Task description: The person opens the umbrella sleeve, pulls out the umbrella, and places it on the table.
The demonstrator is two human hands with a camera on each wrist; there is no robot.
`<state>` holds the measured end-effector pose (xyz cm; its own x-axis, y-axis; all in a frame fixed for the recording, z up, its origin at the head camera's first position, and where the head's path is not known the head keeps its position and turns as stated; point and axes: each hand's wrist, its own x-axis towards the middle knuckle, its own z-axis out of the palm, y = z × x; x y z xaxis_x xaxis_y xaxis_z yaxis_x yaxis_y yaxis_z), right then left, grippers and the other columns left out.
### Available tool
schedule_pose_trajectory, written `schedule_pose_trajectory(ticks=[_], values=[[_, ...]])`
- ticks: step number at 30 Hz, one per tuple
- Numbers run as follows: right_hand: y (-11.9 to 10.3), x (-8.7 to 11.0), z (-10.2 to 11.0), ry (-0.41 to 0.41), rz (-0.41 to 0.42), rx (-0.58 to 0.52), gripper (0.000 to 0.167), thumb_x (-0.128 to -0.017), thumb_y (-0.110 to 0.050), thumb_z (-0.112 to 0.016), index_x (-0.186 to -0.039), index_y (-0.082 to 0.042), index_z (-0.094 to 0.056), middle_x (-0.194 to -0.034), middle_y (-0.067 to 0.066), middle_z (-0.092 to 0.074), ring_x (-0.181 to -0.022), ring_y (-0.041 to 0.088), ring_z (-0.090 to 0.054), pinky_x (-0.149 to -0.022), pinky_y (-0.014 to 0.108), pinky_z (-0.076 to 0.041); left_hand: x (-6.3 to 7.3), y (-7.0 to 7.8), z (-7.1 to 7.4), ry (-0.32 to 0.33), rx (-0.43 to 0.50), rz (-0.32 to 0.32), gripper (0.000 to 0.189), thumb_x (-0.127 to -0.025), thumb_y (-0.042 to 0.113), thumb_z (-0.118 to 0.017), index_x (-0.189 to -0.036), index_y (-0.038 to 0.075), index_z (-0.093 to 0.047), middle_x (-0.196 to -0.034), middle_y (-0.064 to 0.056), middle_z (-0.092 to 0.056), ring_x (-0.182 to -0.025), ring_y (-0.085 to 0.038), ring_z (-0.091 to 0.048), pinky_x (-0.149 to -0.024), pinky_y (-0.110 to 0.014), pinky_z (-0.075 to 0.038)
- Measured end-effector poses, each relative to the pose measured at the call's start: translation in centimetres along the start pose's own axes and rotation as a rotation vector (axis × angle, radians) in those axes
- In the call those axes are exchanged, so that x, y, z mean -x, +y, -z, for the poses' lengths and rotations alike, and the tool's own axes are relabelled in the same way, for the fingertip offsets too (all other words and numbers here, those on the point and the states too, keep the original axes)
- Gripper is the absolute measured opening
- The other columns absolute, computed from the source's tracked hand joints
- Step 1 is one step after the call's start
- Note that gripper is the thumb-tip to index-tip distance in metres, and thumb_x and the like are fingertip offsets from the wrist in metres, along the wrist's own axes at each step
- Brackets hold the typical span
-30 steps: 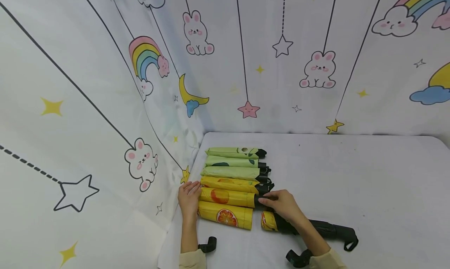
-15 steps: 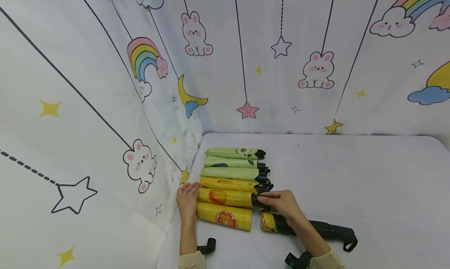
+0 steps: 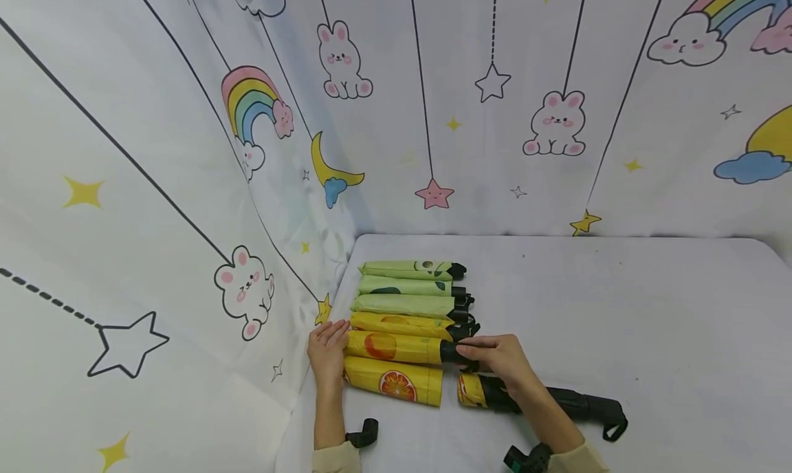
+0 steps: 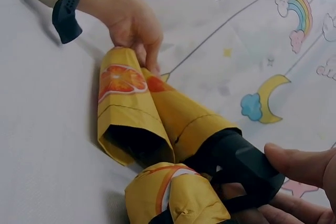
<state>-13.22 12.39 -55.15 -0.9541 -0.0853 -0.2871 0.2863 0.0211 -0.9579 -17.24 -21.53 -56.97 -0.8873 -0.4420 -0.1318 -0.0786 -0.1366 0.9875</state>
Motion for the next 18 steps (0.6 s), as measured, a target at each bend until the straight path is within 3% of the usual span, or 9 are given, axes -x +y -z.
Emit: schedule_pose_trajectory(ticks=[18], values=[[-0.6,0.9,1.8,0.039,-0.006,0.018,0.037,-0.088,-0.028,-0.086,-0.114,-0.003,-0.080,-0.111,0.014,-0.078,-0.089,0.031,-0.078,-0.091,0.042,-0.061,0.2,0.3,-0.2,0.022,0.001,-0.002,0.053,-0.099,-0.009,-0.062,-0.147,-0.007,-0.039,-0.137,-0.029,-0.062,-0.125,-0.036,-0.066,-0.091,-0.021,-0.057]])
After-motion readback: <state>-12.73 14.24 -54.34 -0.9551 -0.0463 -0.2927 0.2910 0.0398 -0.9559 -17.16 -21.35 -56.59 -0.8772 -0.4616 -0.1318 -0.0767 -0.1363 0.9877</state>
